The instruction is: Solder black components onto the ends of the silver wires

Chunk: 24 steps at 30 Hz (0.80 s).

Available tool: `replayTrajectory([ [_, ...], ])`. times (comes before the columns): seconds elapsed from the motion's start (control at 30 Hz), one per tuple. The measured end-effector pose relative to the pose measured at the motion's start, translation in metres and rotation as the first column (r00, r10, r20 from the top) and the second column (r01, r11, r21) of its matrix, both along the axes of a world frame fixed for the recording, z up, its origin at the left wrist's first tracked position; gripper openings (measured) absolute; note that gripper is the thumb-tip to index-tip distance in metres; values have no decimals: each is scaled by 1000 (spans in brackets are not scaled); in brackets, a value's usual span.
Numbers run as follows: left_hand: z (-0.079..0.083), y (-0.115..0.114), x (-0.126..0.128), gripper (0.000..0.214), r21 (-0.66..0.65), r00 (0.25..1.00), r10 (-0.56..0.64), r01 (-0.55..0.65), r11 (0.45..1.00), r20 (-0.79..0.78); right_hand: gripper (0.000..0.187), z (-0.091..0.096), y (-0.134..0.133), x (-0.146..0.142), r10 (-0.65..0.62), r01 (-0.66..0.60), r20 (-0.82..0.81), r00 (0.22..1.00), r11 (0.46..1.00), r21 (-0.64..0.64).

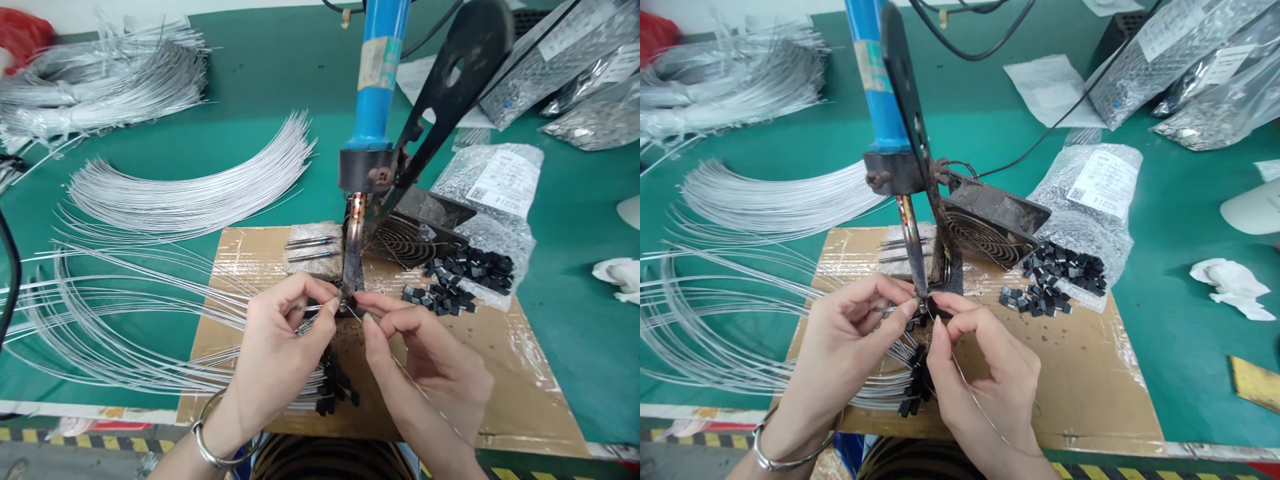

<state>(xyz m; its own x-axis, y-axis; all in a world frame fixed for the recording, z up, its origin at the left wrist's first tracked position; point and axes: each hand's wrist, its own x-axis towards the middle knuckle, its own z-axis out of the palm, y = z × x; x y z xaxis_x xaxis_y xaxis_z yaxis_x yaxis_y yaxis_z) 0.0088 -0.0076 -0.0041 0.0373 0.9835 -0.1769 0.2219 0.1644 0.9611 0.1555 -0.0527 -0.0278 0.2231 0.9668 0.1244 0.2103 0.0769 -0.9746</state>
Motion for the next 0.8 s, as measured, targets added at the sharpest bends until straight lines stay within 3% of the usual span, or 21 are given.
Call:
replayTrajectory([
  [0.8,-1,0,0,12,-9,1000,-4,4,1000,-4,16,-1,0,0,-14,14,8,1000,1000,-6],
])
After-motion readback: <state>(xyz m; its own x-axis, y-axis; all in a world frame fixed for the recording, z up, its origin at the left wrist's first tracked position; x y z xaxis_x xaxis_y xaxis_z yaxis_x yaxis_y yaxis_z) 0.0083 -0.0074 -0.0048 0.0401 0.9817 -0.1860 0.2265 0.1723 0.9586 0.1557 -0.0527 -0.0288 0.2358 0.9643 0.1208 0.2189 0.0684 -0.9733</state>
